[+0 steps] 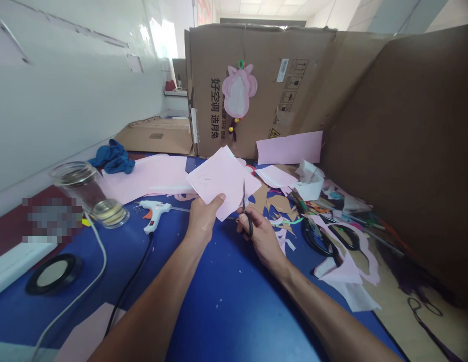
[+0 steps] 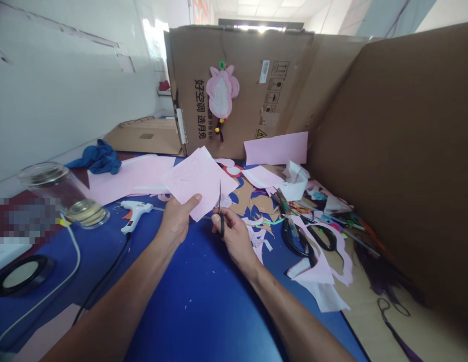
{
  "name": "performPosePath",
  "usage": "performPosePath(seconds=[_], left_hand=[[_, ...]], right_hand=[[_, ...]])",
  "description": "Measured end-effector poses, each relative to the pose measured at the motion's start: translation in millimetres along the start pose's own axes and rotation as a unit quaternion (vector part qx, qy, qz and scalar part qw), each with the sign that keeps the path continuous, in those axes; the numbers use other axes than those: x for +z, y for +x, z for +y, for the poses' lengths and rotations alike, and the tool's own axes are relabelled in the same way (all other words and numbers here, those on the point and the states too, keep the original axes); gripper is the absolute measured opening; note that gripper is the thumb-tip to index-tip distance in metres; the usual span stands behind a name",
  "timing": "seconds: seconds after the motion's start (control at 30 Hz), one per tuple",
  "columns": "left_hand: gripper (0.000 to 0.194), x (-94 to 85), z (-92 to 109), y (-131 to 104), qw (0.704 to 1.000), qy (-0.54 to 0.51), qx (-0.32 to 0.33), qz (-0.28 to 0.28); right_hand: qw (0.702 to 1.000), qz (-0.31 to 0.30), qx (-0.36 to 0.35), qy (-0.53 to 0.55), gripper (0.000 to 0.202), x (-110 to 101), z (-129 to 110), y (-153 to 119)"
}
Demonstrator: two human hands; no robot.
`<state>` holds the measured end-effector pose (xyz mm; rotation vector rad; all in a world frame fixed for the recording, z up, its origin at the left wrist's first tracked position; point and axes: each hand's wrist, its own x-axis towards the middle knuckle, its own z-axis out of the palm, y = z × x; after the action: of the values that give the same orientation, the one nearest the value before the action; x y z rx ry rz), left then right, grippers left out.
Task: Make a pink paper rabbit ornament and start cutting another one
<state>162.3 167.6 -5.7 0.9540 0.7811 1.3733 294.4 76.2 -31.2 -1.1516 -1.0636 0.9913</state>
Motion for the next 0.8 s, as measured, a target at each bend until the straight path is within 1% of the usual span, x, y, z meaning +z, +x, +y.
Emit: performPosePath(seconds=[0.1,0.27,0.53,0.8], left_hand=[[0.042,0.4,-0.5,-0.6,1.000,-0.001,0.000,-0.005],[0.039,1.6,2.5,-2.5,1.000,-0.002,-0.004,0.001],[0.042,-0.6,2.4,-0.5,1.000,0.003,0.000,-0.003],[0.043,0.5,6.7,-0.4,1.000,-0.022,-0.015,0.003]], right_hand=[[1.000,-0.004,0.000,0.006,0.047,-0.3,0.0,-0.2],[1.000,-0.001,0.000,0.006,0.047,-0.5,0.5,0.3],[1.000,-0.002,-0.007,-0.003,0.045,0.4,-1.6,0.9],[1.000,-0.004,-0.005,-0.012,0.047,-0.4,1.4,0.9]])
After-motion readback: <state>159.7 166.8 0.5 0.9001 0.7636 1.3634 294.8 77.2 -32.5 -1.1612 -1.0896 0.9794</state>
